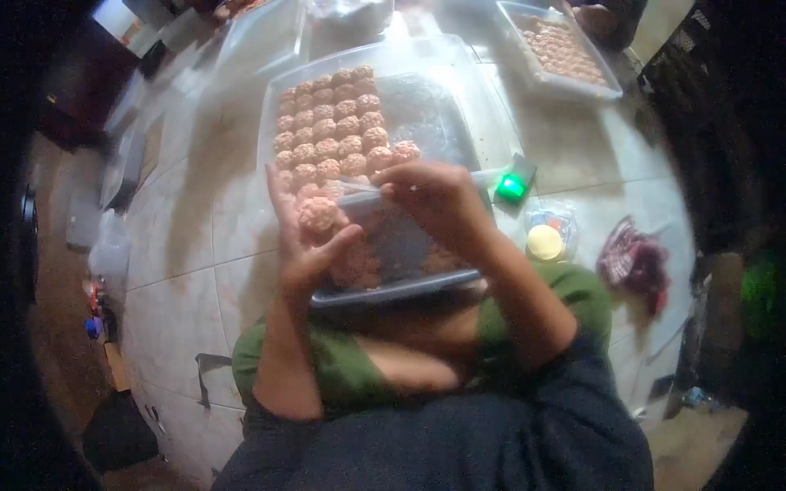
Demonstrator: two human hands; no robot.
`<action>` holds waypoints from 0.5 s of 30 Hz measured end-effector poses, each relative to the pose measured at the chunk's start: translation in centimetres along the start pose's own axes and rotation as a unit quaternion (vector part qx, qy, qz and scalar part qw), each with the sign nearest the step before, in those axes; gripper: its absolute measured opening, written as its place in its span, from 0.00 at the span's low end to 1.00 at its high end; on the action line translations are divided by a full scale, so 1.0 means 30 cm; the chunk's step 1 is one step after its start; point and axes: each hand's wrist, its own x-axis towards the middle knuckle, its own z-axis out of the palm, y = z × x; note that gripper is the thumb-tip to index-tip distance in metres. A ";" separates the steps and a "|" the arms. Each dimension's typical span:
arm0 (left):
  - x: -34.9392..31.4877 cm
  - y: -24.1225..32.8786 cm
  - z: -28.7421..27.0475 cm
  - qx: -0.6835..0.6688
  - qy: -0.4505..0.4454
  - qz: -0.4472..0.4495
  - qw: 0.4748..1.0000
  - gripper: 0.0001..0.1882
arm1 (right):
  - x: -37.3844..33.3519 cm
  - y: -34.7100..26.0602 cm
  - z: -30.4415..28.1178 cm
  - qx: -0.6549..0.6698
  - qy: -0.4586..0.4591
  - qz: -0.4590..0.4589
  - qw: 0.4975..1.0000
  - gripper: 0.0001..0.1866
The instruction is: The person prepares meatballs by placing a portion of meat into a circular wrapper and shaping it with a fork before placing it into a plastic tray.
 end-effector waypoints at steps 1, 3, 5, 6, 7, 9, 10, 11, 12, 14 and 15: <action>0.000 0.002 0.000 0.000 0.003 0.003 1.000 0.65 | -0.008 0.013 0.000 0.063 0.037 0.072 0.995 0.07; -0.005 0.006 0.011 -0.008 0.030 0.025 0.999 0.62 | -0.017 0.012 0.016 0.097 -0.003 0.093 0.991 0.08; -0.003 -0.018 0.006 0.019 0.052 0.068 0.996 0.59 | -0.042 0.029 0.070 0.167 -0.044 0.154 0.973 0.09; -0.006 -0.025 -0.004 0.077 0.051 0.060 0.994 0.57 | -0.051 0.034 0.093 0.165 -0.059 0.165 0.971 0.10; -0.008 -0.034 -0.014 0.134 0.049 0.052 0.988 0.55 | -0.063 0.029 0.115 0.178 -0.046 0.170 0.968 0.10; 0.005 -0.052 -0.052 0.203 0.059 0.100 0.972 0.43 | -0.058 0.037 0.167 0.147 -0.007 0.091 0.985 0.12; 0.002 -0.086 -0.071 0.192 0.032 0.087 0.977 0.35 | -0.053 0.030 0.167 0.150 -0.010 0.090 0.985 0.12; -0.001 -0.079 -0.059 0.151 0.036 0.033 0.987 0.24 | -0.038 0.017 0.153 0.075 0.018 0.020 0.997 0.12; -0.003 -0.073 -0.046 0.111 0.043 -0.020 0.993 0.14 | -0.027 0.005 0.140 -0.002 0.047 -0.050 0.998 0.13; -0.003 -0.073 -0.051 0.027 0.024 -0.036 0.999 0.13 | -0.020 -0.016 0.118 -0.047 0.046 -0.111 0.992 0.15; -0.003 -0.070 -0.052 -0.056 0.004 -0.052 0.997 0.13 | -0.018 -0.021 0.110 -0.091 0.044 -0.172 0.980 0.17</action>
